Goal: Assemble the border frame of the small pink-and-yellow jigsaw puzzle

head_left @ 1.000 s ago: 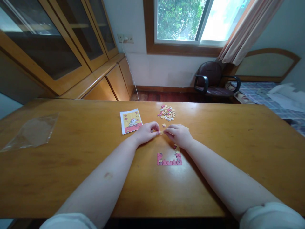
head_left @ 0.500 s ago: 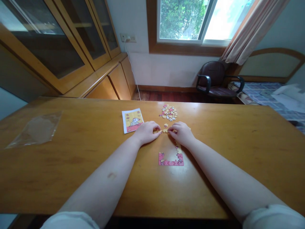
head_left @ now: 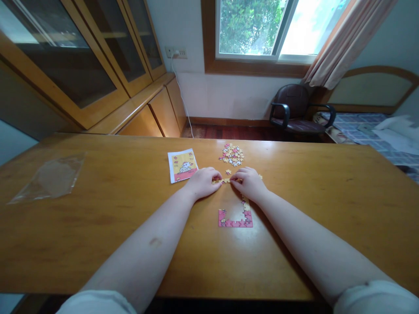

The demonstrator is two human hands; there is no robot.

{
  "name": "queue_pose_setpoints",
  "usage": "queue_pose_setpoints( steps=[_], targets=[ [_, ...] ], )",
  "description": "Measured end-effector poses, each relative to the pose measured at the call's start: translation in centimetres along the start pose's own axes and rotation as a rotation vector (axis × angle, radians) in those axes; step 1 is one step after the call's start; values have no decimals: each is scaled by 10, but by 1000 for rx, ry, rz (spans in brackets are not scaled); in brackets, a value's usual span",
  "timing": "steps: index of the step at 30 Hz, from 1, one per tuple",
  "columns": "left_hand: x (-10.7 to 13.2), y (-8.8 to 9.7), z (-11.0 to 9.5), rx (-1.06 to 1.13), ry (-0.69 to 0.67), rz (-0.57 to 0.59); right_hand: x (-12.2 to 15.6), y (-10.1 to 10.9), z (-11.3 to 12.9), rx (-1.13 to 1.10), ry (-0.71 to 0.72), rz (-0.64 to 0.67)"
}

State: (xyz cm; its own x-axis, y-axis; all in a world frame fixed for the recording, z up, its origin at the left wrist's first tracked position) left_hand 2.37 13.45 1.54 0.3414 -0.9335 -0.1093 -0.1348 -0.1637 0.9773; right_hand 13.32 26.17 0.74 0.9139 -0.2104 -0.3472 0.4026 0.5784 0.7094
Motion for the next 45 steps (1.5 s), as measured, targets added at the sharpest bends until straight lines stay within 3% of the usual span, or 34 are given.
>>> queue_pose_setpoints(
  steps=[45],
  targets=[
    [0, 3, -4, -2, -49, -12, 0, 0, 8, 90, -50, 80]
  ],
)
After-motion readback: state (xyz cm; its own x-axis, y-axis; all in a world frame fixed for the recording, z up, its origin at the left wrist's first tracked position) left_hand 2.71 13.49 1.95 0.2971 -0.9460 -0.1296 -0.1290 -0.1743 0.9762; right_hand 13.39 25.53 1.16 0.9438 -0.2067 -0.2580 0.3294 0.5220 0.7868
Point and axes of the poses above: each hand's wrist, its own x-axis away from the middle knuckle, its own y-axis out of the back of the hand, z = x × y, the point moved 5 cm from there along -x, towards the middle knuckle, and after that the axes turned 15 degrees about -x, right-handed, at the moved point
